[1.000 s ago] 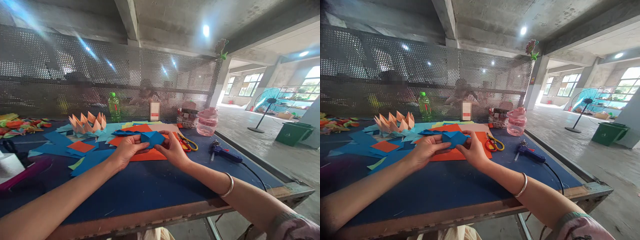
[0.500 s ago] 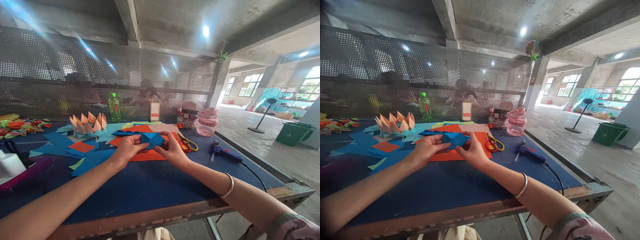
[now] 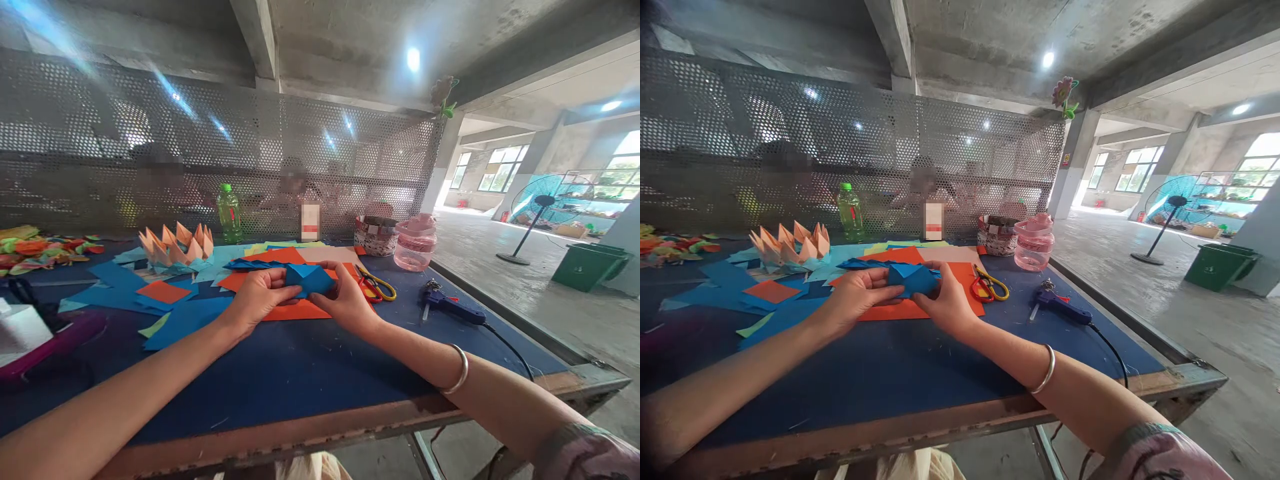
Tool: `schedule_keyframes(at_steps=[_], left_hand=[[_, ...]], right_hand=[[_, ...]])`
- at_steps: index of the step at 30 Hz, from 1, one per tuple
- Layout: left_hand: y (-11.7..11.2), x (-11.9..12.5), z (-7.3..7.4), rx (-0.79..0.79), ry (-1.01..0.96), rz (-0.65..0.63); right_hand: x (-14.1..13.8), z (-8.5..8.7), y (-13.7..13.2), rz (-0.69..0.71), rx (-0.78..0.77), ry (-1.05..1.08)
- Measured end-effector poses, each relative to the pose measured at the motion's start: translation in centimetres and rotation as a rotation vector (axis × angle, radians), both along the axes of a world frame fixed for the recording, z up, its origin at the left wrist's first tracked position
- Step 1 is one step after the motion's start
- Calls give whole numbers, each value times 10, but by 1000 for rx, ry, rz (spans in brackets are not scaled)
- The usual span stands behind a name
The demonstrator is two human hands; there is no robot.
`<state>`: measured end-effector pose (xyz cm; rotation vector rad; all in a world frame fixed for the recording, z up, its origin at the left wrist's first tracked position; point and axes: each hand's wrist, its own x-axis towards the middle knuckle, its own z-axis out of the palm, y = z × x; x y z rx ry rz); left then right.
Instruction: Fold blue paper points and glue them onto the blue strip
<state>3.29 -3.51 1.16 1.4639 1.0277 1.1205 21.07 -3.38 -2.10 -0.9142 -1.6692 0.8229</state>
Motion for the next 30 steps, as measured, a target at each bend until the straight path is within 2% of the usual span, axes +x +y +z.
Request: schedule_keyframes(at_steps=[7,18,25,30], left_hand=[[4,-4,-3,-52,94,-20],[3,-4,-5,-14,115,-106],[1,-1,-5,-21,91,-36],[1,-2,-1,-46,76,-35]], right_hand=[[0,-1,1,-5,-30,5],[0,1,2,-29,-21,0],[0,4,-1,-22,-37,-1],[-1,5,-2,-21,-53,-2]])
